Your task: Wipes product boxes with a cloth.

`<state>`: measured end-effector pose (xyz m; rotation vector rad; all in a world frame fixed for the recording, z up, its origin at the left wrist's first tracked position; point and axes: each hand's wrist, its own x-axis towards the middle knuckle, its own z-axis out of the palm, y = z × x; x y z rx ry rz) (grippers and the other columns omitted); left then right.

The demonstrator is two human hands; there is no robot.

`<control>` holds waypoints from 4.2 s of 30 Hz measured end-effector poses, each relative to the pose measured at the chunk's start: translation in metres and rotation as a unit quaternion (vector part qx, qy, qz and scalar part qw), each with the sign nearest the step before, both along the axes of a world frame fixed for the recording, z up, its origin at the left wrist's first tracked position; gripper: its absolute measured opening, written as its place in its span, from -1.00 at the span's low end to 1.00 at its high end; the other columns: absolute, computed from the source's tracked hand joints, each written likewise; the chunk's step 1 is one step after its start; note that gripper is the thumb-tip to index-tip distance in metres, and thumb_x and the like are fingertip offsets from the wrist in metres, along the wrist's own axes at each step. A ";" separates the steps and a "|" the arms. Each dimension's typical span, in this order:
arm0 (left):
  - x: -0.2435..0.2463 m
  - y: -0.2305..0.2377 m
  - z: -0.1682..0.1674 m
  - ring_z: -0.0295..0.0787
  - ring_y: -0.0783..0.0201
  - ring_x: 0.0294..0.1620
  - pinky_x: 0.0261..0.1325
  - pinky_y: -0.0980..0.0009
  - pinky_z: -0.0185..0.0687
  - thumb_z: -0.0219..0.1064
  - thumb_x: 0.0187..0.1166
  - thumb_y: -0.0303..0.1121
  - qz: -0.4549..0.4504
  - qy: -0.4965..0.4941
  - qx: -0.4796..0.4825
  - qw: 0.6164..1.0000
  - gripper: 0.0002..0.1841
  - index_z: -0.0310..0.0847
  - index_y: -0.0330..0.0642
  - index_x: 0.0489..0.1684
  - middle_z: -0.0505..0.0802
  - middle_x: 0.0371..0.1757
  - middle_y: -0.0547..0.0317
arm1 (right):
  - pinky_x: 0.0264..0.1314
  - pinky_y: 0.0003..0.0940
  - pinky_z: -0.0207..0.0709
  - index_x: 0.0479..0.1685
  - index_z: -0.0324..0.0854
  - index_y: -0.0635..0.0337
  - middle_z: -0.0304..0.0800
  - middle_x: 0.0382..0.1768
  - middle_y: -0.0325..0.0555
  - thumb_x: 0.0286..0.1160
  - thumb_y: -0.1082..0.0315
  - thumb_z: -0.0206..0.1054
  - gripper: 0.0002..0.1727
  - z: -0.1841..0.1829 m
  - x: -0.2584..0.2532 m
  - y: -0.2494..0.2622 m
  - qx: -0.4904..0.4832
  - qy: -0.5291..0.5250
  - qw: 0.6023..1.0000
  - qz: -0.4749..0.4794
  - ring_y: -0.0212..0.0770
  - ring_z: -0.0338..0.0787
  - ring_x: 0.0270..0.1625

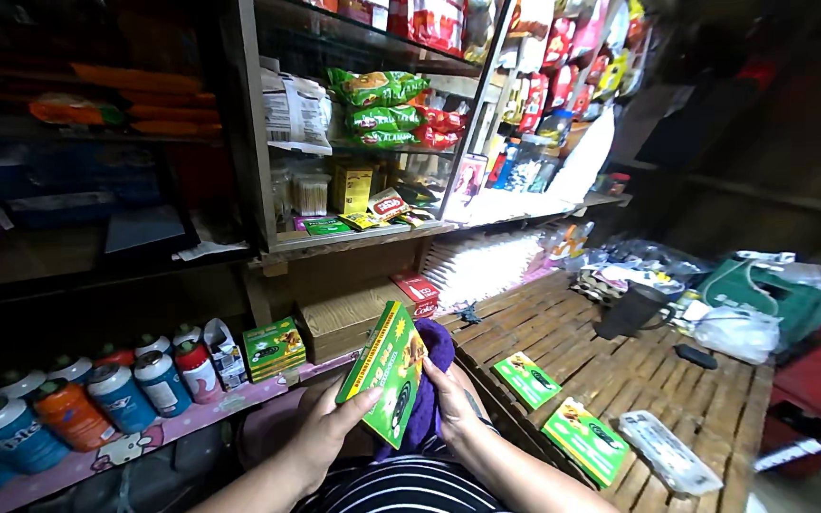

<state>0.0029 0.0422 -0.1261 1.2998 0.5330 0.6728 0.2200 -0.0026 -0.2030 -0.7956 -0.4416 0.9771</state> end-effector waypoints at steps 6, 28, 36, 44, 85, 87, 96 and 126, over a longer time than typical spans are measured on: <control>-0.004 0.006 -0.005 0.73 0.42 0.29 0.47 0.38 0.58 0.31 0.42 0.37 -0.054 -0.001 0.050 0.997 -0.23 0.63 -0.14 0.33 0.85 0.17 0.30 | 0.15 -0.16 0.79 0.44 0.31 0.30 0.84 -0.04 0.11 0.72 0.41 0.12 -0.62 0.000 0.016 -0.001 0.045 -0.024 0.999 -0.011 -0.13 0.89 0.00; -0.009 0.016 -0.004 0.77 0.57 0.06 0.24 0.48 0.67 0.44 0.44 0.11 -0.299 0.083 0.082 0.947 -0.41 0.58 -0.15 0.25 0.85 0.02 0.43 | 0.46 -0.50 0.58 0.40 0.59 -0.25 0.73 0.28 -0.65 0.61 0.17 0.36 -0.61 0.035 0.049 -0.042 0.249 -0.578 0.777 -0.030 -0.67 0.64 0.34; -0.007 -0.006 0.003 0.69 0.34 0.32 0.44 0.27 0.56 0.55 0.36 -0.10 -0.246 0.182 0.216 0.927 -0.24 0.44 -0.32 0.54 0.77 0.30 -0.01 | 0.43 -0.17 0.59 0.14 0.57 0.01 0.73 0.20 0.00 0.65 -0.04 0.24 -0.64 0.050 0.041 -0.050 0.273 -0.700 0.660 0.001 -0.20 0.70 0.36; -0.005 -0.016 -0.001 0.77 0.32 0.11 0.23 0.30 0.65 0.39 0.25 -0.39 -0.107 0.204 0.334 0.914 -0.52 0.63 -0.37 0.22 0.84 0.03 -0.03 | 0.62 -0.30 0.45 0.29 0.55 0.02 0.70 0.33 -0.10 0.64 0.09 0.28 -0.64 0.054 0.027 -0.048 0.260 -0.702 0.662 -0.033 -0.36 0.60 0.50; -0.007 0.003 0.000 0.63 0.26 0.52 0.44 0.30 0.64 0.34 0.08 -0.59 0.000 0.193 0.605 0.772 -0.20 0.47 -0.26 0.61 0.64 0.59 0.02 | 0.65 -0.21 0.37 0.48 0.51 0.37 0.47 0.52 0.37 0.38 0.37 0.35 -0.41 0.011 0.015 -0.019 0.005 -0.546 0.837 -0.045 0.00 0.49 0.60; -0.008 0.003 0.000 0.62 0.27 0.53 0.47 0.30 0.62 0.33 0.08 -0.60 -0.004 0.194 0.602 0.775 -0.21 0.48 -0.28 0.60 0.62 0.60 0.03 | 0.67 -0.23 0.33 0.54 0.44 0.38 0.39 0.58 0.37 0.37 0.40 0.33 -0.36 0.016 0.014 -0.023 -0.014 -0.531 0.847 -0.011 -0.01 0.43 0.65; -0.008 0.004 -0.001 0.64 0.28 0.51 0.42 0.30 0.64 0.35 0.18 -0.52 -0.001 0.207 0.596 0.776 -0.24 0.46 -0.25 0.62 0.61 0.61 0.03 | 0.58 -0.22 0.40 0.52 0.47 0.36 0.48 0.53 0.30 0.33 0.48 0.27 -0.38 0.024 0.013 -0.028 -0.017 -0.535 0.844 0.033 -0.06 0.54 0.55; -0.004 0.006 0.000 0.81 0.14 0.21 0.23 0.12 0.71 0.33 0.12 -0.54 0.039 0.300 0.546 0.782 -0.28 0.52 -0.34 0.51 0.77 0.36 -0.08 | 0.40 -0.19 0.59 0.15 0.67 0.35 0.71 0.24 0.30 0.33 0.39 0.38 -0.62 0.022 0.003 -0.036 0.195 -0.622 0.759 0.005 -0.03 0.72 0.33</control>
